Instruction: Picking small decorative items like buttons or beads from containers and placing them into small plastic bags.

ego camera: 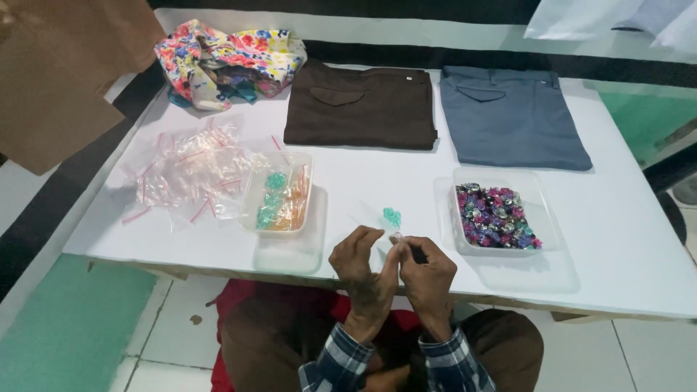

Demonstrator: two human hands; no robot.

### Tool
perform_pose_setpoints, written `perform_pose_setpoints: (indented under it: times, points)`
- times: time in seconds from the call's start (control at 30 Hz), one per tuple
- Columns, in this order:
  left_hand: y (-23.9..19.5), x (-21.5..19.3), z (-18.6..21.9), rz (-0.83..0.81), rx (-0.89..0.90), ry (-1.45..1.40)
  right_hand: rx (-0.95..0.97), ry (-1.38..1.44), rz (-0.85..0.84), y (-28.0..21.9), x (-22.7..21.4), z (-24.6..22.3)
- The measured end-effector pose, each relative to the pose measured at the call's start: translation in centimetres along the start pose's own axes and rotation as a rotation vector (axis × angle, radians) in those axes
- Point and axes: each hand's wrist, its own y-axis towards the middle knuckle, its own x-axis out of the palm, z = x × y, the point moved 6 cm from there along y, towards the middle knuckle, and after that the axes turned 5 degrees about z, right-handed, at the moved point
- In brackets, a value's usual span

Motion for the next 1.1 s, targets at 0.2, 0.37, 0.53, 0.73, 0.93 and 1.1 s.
perform_pose_setpoints:
  times: [0.2,0.37,0.53,0.73,0.93,1.1]
  points:
    - [1.7,1.4,-1.8,-0.301,-0.189,-0.296,-0.056,-0.127,-0.199,0.4,0.7,-1.4]
    - [3.0,1.2,-3.6,-0.254,-0.260,-0.472,0.200,0.003,-0.225,1.6,0.5,-2.2]
    - [2.3,1.0,-3.0,-0.297,-0.361,-0.422,0.155,-0.102,-0.106,2.1,0.4,-1.2]
    - [3.3,0.6,0.0,-0.111,0.249,0.166,-0.611,-0.434,-0.168,1.6,1.6,-3.8]
    - [4.2,1.8,-0.8,-0.294,0.060,-0.089,-0.891,-0.500,-0.075,1.4,1.4,-6.4]
    - [4.3,2.2,-2.2,-0.352,-0.160,-0.203,-0.877,-0.477,-0.111,2.0,1.3,-5.5]
